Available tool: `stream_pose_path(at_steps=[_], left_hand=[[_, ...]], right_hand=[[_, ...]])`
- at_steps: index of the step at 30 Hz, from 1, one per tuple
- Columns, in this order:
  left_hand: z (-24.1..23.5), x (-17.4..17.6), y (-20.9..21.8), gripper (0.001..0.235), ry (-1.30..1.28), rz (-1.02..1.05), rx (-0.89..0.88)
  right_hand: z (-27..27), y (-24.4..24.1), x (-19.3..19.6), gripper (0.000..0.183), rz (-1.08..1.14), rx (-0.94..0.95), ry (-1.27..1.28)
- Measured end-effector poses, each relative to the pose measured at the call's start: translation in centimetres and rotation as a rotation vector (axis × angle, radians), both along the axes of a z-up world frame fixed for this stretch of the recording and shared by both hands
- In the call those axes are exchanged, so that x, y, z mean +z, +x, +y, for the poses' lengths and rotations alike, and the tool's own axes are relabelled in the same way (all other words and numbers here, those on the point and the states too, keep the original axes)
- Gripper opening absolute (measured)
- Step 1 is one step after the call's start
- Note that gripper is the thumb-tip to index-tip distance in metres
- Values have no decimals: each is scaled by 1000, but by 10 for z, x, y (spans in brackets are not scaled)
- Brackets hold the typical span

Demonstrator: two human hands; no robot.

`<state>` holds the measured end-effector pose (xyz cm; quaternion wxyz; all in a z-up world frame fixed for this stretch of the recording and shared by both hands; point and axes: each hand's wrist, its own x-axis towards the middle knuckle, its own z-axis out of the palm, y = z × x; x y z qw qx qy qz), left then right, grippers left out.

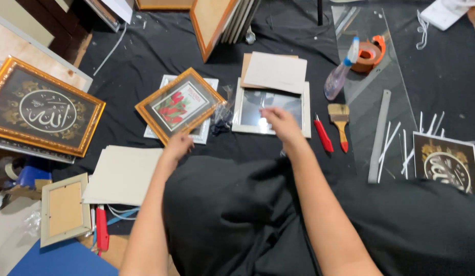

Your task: The person uses a red utility knife to pry open a white picture frame, removes the backing and a white mat, then uses a brush to wipe the glass surface. The frame is placed on a black cloth with other frames and tools nearby.

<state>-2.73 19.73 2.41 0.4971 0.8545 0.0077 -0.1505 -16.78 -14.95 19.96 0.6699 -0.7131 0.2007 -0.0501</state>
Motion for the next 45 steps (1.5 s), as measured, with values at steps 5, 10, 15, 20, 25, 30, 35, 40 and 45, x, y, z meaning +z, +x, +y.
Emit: stream_pose_path(at_steps=[5, 10, 15, 20, 25, 30, 35, 40, 45], left_hand=[[29, -88, -6, 31, 400, -40, -108], [11, -49, -33, 11, 611, -217, -148], [14, -61, -39, 22, 615, -174, -119], [20, -94, -28, 28, 658, -197, -111], [11, -48, -9, 37, 720, -103, -80], [-64, 17, 45, 33, 392, -138, 71], [-177, 8, 60, 34, 4, -164, 89], [-210, -82, 28, 33, 341, 99, 99], [-209, -57, 40, 45, 404, 49, 43]], right_hand=[[6, 24, -126, 33, 85, -192, 257], [1, 52, -180, 28, 267, -213, 148], [-1, 50, -158, 25, 298, -202, 65], [-31, 43, -167, 25, 317, -194, 36], [-64, 35, -155, 26, 292, -230, 56], [-93, 50, -104, 26, 178, -269, 139], [-123, 54, -9, 21, 126, -176, 38], [-173, 37, -88, 27, 208, -109, -27], [-228, 50, -244, 47, 656, -45, -536]])
